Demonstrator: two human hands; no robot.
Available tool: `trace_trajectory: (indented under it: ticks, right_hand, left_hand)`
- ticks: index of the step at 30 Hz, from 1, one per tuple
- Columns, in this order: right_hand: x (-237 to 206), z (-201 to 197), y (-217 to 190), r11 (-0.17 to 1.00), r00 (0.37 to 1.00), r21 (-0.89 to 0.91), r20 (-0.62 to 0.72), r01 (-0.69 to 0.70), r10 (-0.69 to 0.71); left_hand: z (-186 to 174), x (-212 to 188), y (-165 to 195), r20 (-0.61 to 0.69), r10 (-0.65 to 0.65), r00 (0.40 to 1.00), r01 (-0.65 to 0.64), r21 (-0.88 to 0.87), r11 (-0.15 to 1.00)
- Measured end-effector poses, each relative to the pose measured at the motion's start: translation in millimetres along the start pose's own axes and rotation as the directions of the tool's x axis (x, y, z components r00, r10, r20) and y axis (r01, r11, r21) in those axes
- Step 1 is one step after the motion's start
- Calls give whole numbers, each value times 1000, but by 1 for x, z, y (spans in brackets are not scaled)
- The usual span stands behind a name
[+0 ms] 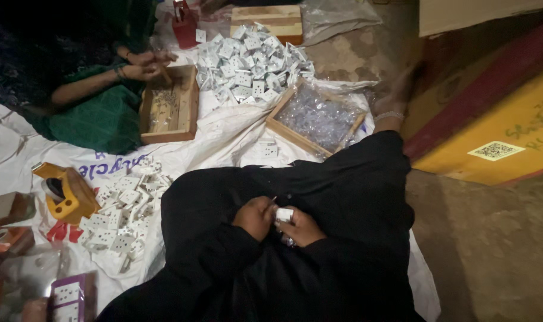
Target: The person sits on the floor and repeatedly picks up small white electrical components, places them into clear plastic bags, and sets the filled bags into a wooden tray. Another person works nearby in the same manner.
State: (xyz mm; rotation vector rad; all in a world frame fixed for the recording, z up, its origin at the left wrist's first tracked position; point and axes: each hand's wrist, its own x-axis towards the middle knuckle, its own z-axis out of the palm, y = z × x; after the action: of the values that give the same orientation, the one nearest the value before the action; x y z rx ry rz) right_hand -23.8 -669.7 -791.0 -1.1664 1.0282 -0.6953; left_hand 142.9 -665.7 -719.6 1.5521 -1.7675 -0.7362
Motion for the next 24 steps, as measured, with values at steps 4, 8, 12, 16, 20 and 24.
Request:
trace_trajectory:
  ticks: [4,8,12,16,20,24]
  right_hand:
    - [-2,-2,2,990,996,-112,-8,-84,84]
    - [-1,0,-1,996,998,-73,28,57,-56]
    - [-4,1,-4,989,989,-20,15,149,-148]
    - [-6,2,-1,984,984,59,51,167,-170]
    - [-5,-1,10,980,973,116,144,163,-179]
    - [-1,-2,17,980,974,111,140,165,-180]
  left_hand:
    - [3,2,-4,-14,56,998,-57,-69,996]
    - [5,3,-6,97,-109,989,136,-348,927]
    - [8,9,-6,118,-211,970,241,-420,875]
    - [10,14,-8,79,-162,984,176,-220,960]
    - [14,15,-12,145,-237,961,256,-126,958]
    - [15,14,-10,148,-260,954,276,-101,956]
